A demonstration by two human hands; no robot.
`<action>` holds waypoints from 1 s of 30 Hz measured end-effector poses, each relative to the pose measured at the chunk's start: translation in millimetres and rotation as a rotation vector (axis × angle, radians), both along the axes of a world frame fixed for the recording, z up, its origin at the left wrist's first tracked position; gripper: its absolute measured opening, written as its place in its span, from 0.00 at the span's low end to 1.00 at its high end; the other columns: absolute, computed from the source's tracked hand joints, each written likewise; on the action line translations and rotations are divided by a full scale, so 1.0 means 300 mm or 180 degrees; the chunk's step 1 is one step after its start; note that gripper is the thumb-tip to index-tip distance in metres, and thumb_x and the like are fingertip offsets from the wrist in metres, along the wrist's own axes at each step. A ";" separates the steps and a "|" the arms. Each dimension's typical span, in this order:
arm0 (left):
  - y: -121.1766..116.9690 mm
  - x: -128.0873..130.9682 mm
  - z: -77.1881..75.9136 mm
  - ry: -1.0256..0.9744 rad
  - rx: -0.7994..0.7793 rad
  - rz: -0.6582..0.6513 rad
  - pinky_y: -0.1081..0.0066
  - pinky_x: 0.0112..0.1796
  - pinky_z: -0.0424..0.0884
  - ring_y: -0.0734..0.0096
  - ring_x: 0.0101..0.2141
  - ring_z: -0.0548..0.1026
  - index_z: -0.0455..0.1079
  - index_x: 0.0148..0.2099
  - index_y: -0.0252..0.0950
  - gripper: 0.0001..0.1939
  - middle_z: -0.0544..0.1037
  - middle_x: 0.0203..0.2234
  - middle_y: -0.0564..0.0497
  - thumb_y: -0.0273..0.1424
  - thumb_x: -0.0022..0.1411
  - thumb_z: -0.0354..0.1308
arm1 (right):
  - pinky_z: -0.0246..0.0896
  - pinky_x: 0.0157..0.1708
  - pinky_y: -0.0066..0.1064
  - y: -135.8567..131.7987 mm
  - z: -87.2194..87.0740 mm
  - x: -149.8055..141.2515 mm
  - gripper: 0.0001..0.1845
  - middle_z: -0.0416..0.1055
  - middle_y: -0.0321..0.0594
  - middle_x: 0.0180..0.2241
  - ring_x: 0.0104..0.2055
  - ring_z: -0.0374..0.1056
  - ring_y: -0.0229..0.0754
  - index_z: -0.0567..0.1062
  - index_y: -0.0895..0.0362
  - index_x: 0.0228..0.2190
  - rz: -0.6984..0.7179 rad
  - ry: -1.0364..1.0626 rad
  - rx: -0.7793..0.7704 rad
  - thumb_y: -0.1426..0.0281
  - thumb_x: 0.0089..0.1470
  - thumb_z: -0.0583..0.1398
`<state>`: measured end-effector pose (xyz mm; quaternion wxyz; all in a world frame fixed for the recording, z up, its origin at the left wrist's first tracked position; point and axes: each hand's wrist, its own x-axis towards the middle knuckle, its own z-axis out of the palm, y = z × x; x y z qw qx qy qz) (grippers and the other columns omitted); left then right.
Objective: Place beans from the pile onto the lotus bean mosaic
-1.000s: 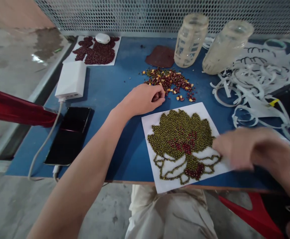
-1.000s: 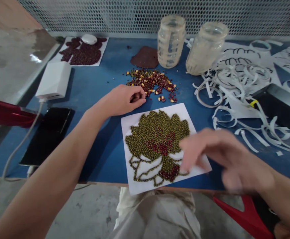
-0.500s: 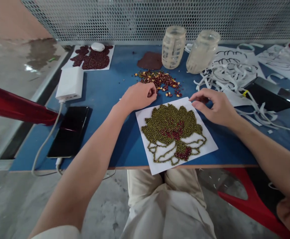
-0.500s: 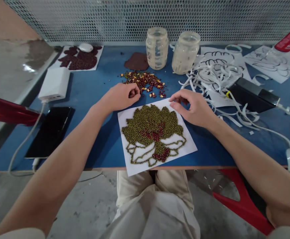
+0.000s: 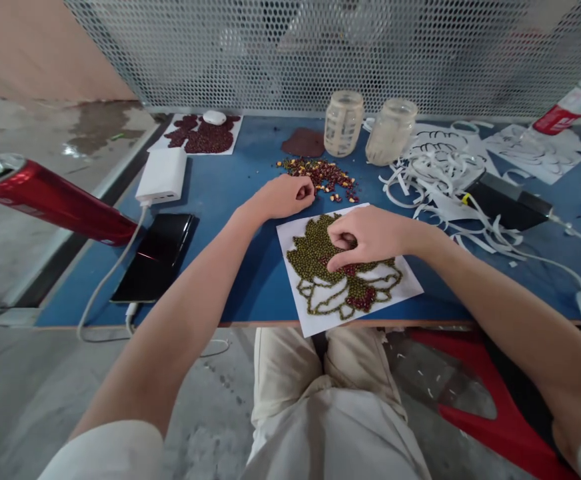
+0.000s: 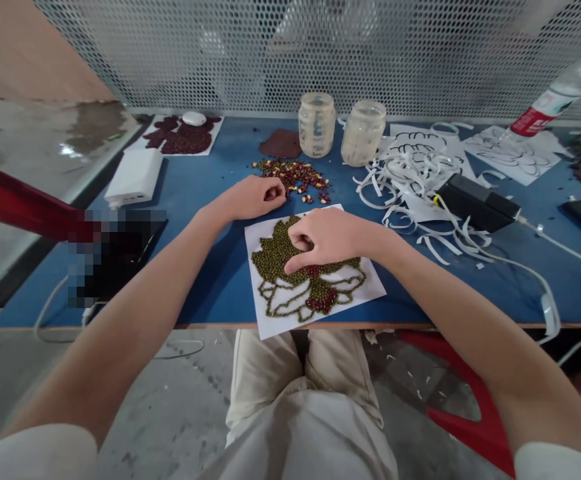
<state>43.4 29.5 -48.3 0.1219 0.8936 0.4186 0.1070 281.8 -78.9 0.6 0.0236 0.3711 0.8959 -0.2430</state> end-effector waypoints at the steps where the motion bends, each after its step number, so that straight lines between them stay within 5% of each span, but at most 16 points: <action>1: 0.003 -0.003 -0.001 -0.0006 -0.0004 -0.0016 0.64 0.37 0.66 0.64 0.32 0.76 0.79 0.47 0.38 0.12 0.85 0.35 0.47 0.37 0.71 0.57 | 0.51 0.36 0.37 0.007 0.018 -0.026 0.29 0.75 0.36 0.28 0.31 0.66 0.41 0.74 0.53 0.27 -0.0012 -0.0187 -0.0045 0.41 0.62 0.68; 9: 0.008 -0.009 -0.002 -0.0027 -0.0028 -0.0043 0.65 0.38 0.67 0.64 0.33 0.77 0.81 0.48 0.38 0.12 0.86 0.36 0.47 0.35 0.71 0.58 | 0.57 0.35 0.36 0.041 0.097 -0.154 0.32 0.79 0.40 0.22 0.27 0.72 0.43 0.81 0.55 0.18 0.0164 -0.1552 -0.0664 0.42 0.58 0.70; 17: 0.010 -0.008 -0.006 0.0009 -0.0006 0.0023 0.64 0.38 0.68 0.63 0.34 0.78 0.82 0.50 0.39 0.14 0.87 0.37 0.47 0.36 0.71 0.58 | 0.60 0.36 0.39 0.024 0.089 -0.168 0.30 0.79 0.43 0.22 0.28 0.73 0.46 0.81 0.56 0.19 0.0070 -0.1731 -0.0411 0.45 0.60 0.70; 24: 0.009 -0.005 -0.012 -0.0004 -0.0022 0.0068 0.64 0.38 0.68 0.63 0.34 0.78 0.81 0.49 0.40 0.12 0.86 0.37 0.47 0.37 0.71 0.58 | 0.59 0.37 0.40 -0.043 0.100 -0.184 0.24 0.84 0.52 0.34 0.38 0.80 0.56 0.87 0.56 0.34 0.0103 -0.1850 0.0061 0.48 0.64 0.68; 30: 0.000 -0.002 0.000 0.0043 -0.0003 0.0069 0.64 0.38 0.67 0.63 0.34 0.77 0.81 0.49 0.39 0.12 0.86 0.36 0.47 0.36 0.71 0.58 | 0.54 0.33 0.37 -0.001 0.086 -0.164 0.24 0.82 0.45 0.31 0.31 0.72 0.45 0.84 0.55 0.30 0.0426 -0.1663 -0.0218 0.49 0.65 0.66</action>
